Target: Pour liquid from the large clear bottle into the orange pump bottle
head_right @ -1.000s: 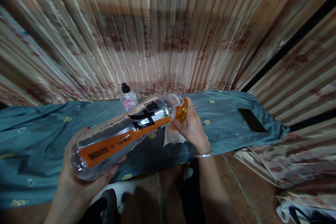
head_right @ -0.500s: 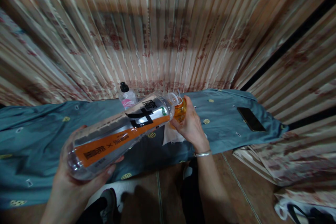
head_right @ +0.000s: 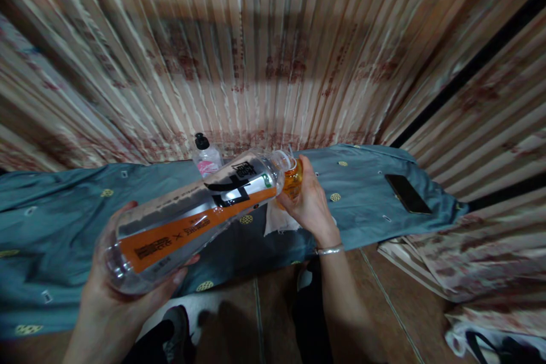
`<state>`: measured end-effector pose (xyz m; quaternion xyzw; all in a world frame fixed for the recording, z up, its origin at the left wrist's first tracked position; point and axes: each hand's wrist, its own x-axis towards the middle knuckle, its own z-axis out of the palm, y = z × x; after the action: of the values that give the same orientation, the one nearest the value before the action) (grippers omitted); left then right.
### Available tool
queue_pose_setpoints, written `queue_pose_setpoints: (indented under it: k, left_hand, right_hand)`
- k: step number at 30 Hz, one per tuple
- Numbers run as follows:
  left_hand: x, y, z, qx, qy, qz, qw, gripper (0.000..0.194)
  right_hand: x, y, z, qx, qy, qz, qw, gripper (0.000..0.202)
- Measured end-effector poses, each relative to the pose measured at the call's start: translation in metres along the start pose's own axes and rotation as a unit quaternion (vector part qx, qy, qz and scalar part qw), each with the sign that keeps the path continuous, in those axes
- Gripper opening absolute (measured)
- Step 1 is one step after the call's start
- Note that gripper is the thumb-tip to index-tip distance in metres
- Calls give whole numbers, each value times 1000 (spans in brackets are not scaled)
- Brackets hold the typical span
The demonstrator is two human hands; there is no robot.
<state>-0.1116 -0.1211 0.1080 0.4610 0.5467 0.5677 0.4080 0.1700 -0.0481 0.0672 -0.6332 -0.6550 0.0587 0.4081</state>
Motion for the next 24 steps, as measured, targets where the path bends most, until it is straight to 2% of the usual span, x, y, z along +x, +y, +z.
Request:
queue_pose_setpoints:
  k: [8, 12, 19, 24]
  left_hand:
    - [2, -4, -2, 13, -4, 26, 1000, 105]
    - [2, -5, -1, 29, 8, 48, 998, 101]
    - [3, -5, 0, 26, 11, 44, 999, 102]
    - [2, -5, 3, 46, 27, 73, 996, 99]
  right_hand:
    - [0, 0, 0, -3, 5, 1, 1000, 90]
    - [0, 1, 0, -6, 5, -2, 1000, 90]
    - [0, 0, 0, -6, 4, 1, 1000, 90]
    - [0, 0, 1, -1, 6, -1, 1000, 90]
